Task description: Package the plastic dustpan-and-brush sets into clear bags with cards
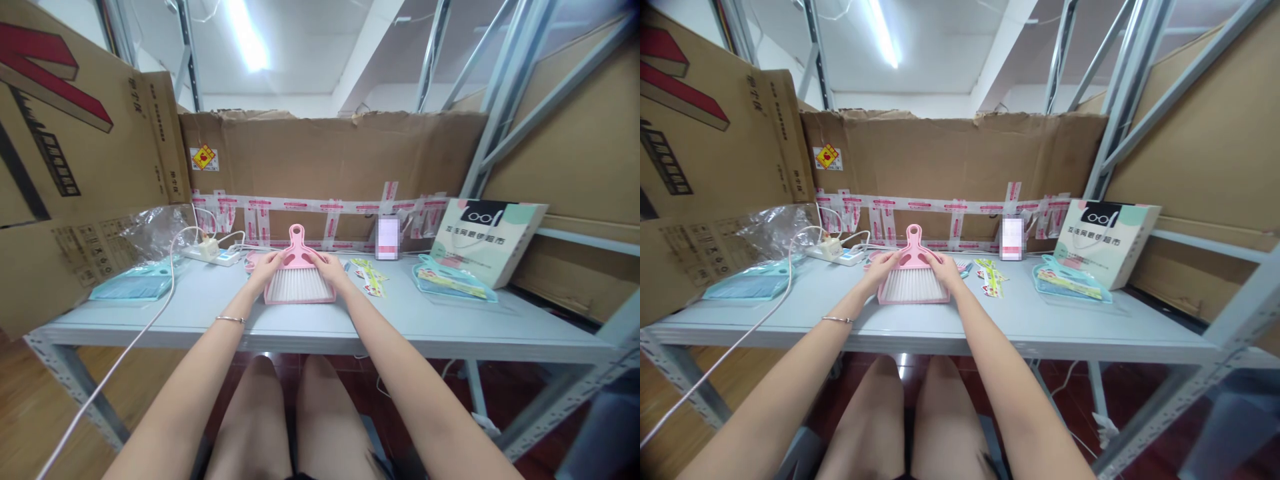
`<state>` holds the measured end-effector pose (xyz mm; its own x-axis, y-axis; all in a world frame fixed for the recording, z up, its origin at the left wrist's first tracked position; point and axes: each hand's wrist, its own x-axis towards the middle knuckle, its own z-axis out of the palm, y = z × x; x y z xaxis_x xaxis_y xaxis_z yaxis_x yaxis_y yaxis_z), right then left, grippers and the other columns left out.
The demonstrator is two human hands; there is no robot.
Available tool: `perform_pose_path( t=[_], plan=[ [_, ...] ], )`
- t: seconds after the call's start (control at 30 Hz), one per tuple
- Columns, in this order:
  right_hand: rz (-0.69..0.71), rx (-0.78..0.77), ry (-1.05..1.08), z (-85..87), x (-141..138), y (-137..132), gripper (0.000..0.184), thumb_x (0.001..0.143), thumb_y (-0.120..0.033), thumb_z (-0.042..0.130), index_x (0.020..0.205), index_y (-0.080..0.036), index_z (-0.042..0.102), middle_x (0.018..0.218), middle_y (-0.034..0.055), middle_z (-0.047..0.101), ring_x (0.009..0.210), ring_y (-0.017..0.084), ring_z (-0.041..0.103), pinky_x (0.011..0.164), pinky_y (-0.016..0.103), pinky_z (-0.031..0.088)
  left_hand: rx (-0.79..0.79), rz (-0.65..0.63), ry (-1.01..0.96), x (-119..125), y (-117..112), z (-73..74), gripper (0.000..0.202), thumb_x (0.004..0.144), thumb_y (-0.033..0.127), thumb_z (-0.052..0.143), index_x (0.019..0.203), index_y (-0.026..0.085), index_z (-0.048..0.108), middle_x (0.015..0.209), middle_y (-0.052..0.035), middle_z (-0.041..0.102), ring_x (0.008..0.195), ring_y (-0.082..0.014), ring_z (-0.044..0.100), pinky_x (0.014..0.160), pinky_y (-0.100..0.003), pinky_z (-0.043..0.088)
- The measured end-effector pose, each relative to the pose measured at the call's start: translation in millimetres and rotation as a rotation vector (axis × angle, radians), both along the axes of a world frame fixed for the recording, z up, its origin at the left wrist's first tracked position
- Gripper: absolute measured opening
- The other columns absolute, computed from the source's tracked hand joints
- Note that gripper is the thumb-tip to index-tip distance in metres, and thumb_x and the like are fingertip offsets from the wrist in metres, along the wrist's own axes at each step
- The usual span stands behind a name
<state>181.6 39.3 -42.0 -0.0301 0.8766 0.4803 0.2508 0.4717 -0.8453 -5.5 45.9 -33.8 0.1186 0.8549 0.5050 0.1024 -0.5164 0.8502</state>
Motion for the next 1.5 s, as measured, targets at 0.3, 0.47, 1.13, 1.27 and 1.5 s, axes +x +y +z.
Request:
perform_pose_path(
  t=[0.3, 0.47, 1.13, 1.27, 1.5],
  plan=[
    [0.015, -0.088, -0.052, -5.7, -1, 6, 0.031, 0.086, -0.041, 0.053, 0.089, -0.012, 0.062, 0.087, 0.0015, 0.063, 0.080, 0.017, 0.060, 0.073, 0.034, 0.049, -0.034, -0.021, 0.021, 0, -3, 0.0, 0.031, 0.069, 0.046, 0.064, 0.067, 0.015, 0.070, 0.068, -0.0033, 0.066, 0.078, -0.0208, 0.058, 0.075, -0.032, 0.042],
    [0.047, -0.133, -0.061, -3.6, -1, 4, 0.030, 0.086, -0.040, 0.053, 0.090, -0.011, 0.061, 0.088, 0.0015, 0.063, 0.079, 0.017, 0.060, 0.072, 0.034, 0.050, -0.039, -0.021, 0.025, -2, -1, -1.3, 0.035, 0.065, 0.047, 0.067, 0.064, 0.013, 0.069, 0.062, -0.0034, 0.064, 0.073, -0.0201, 0.057, 0.070, -0.030, 0.041],
    [-0.402, -0.263, 0.005, 1.3, 77, 17, 0.030, 0.088, -0.034, 0.051, 0.112, -0.016, 0.054, 0.111, 0.0073, 0.057, 0.093, 0.019, 0.058, 0.078, 0.038, 0.050, -0.181, 0.046, -0.010, -4, 0, -6.7, 0.043, 0.068, 0.053, 0.063, 0.071, 0.011, 0.070, 0.074, -0.0084, 0.068, 0.084, -0.0248, 0.058, 0.077, -0.035, 0.040],
    [-0.559, -0.364, -0.128, -13.7, 137, 8, 0.032, 0.087, -0.032, 0.053, 0.114, -0.016, 0.053, 0.115, 0.0081, 0.055, 0.097, 0.020, 0.057, 0.081, 0.040, 0.049, -0.200, 0.056, -0.033, -4, 3, -8.1, 0.041, 0.066, 0.052, 0.065, 0.070, 0.011, 0.070, 0.072, -0.0080, 0.067, 0.083, -0.0252, 0.058, 0.076, -0.034, 0.040],
    [-0.593, -0.377, -0.234, -27.5, 153, 8, 0.027, 0.088, -0.032, 0.051, 0.111, -0.018, 0.055, 0.115, 0.0075, 0.055, 0.097, 0.019, 0.057, 0.082, 0.039, 0.049, -0.204, 0.067, -0.026, -3, -1, -6.1, 0.040, 0.066, 0.052, 0.064, 0.067, 0.012, 0.069, 0.069, -0.0067, 0.066, 0.078, -0.0227, 0.057, 0.072, -0.032, 0.040]
  ],
)
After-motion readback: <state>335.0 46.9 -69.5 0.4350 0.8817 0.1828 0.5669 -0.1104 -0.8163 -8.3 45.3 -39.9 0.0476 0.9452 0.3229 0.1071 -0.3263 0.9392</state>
